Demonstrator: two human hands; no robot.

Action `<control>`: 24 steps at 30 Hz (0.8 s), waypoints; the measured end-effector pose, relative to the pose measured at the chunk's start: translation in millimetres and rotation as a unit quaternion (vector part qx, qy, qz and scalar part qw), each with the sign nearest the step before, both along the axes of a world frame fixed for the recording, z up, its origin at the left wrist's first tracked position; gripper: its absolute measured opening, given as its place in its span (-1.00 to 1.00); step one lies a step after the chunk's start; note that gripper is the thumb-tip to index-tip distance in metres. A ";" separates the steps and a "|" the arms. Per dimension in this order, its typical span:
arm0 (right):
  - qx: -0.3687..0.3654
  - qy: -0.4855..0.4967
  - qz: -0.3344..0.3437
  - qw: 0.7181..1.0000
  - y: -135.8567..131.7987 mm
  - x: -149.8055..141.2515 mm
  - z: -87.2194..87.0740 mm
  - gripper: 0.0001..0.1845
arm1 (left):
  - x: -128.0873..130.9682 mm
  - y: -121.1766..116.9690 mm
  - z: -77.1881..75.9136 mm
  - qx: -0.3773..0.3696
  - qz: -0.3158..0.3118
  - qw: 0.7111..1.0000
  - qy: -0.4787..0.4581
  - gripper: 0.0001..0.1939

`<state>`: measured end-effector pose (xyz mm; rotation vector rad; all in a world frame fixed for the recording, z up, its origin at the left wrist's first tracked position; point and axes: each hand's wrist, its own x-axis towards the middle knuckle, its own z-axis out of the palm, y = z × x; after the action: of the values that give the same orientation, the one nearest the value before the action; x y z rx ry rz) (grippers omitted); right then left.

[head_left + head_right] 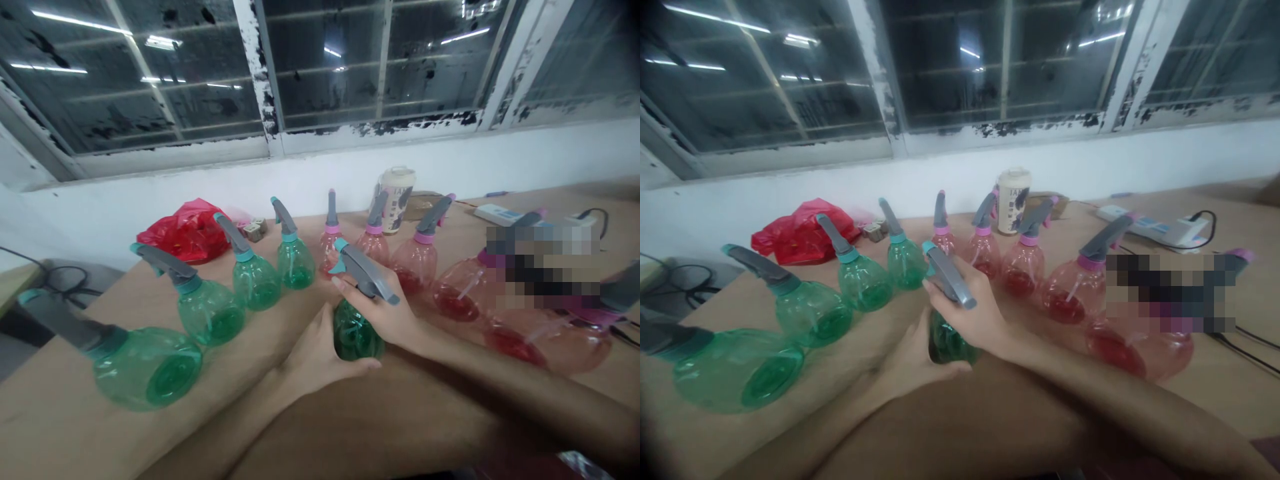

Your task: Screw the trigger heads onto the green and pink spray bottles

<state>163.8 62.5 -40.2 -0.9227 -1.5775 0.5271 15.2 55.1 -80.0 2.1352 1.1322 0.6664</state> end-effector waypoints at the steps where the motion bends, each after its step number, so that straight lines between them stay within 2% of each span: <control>1: 0.004 -0.001 -0.004 1.000 -0.2 -0.1 -0.3 -0.90 | -0.1 0.2 -0.3 -0.001 -0.003 1.000 -0.001 -0.03; 8: 0.000 0.001 0.007 1.000 0.5 0.0 -2.0 -0.88 | 0.2 0.5 -2.1 0.028 -0.009 1.000 -0.006 0.00; 12: 0.008 0.004 0.015 1.000 1.5 -0.6 -0.7 -0.83 | 0.5 0.2 -2.9 0.018 -0.009 1.000 -0.009 0.01; 17: 0.004 0.002 0.007 1.000 1.2 0.0 -0.1 -0.90 | 0.3 0.1 -2.8 0.014 -0.001 1.000 0.001 0.00; 24: -0.007 -0.005 0.014 1.000 1.3 0.8 3.9 -0.85 | -0.1 0.5 -1.7 0.014 -0.008 1.000 0.000 -0.04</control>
<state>164.5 63.7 -36.3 -0.9170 -1.5998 0.5546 15.1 55.6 -81.7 2.1650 1.1103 0.6794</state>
